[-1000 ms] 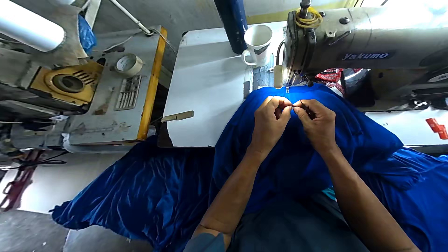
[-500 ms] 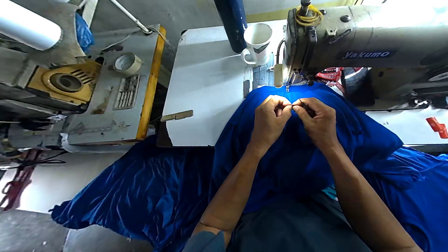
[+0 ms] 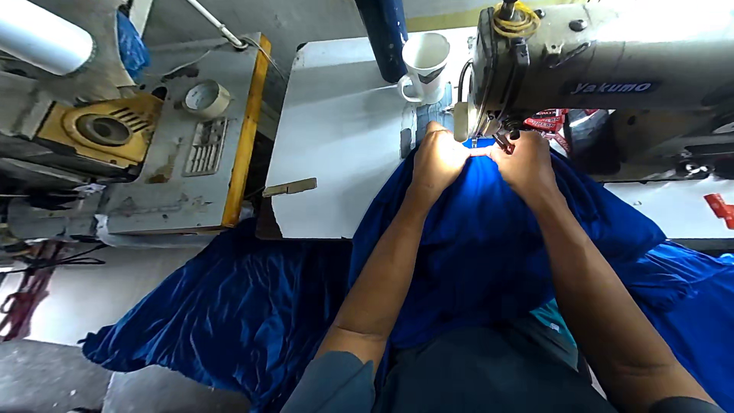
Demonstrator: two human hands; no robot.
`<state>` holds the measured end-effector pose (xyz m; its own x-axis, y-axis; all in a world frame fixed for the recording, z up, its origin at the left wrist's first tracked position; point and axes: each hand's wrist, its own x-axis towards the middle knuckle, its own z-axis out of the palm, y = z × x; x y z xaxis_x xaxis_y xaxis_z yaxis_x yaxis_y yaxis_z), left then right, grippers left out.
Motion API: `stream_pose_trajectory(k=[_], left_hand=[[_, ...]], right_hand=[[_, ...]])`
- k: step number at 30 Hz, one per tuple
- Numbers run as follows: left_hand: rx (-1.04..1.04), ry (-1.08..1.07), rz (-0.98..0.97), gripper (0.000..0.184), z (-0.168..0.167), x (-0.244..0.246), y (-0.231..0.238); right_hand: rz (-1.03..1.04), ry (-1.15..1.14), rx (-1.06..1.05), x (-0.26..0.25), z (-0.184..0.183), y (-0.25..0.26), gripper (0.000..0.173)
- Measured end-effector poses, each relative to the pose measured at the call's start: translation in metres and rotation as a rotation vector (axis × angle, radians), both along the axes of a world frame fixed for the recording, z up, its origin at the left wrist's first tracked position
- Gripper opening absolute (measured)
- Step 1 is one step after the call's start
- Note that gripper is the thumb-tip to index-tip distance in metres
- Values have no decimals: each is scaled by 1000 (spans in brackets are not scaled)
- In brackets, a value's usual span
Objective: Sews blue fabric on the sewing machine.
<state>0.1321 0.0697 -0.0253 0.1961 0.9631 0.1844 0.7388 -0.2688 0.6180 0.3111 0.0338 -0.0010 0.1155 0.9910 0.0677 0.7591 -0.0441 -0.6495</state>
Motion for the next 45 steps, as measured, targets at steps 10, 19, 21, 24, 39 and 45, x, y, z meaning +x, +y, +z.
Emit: stream_pose_trajectory(k=[10, 19, 21, 24, 39, 45], left_hand=[[-169, 72, 62, 33, 13, 3, 10], [-120, 80, 45, 30, 11, -1, 15], [-118, 82, 48, 30, 11, -1, 15], [-120, 71, 48, 29, 11, -2, 17], [-127, 44, 56, 27, 12, -3, 19], [-181, 118, 95, 31, 17, 2, 18]], right_hand=[[-37, -117, -142, -4, 6, 11, 32], [-114, -159, -119, -17, 7, 5, 36], [-128, -173, -110, -19, 5, 6, 37], [-141, -211, -110, -22, 5, 6, 38], [-142, -213, -94, -25, 7, 3, 37], [-172, -231, -86, -28, 6, 4, 36]])
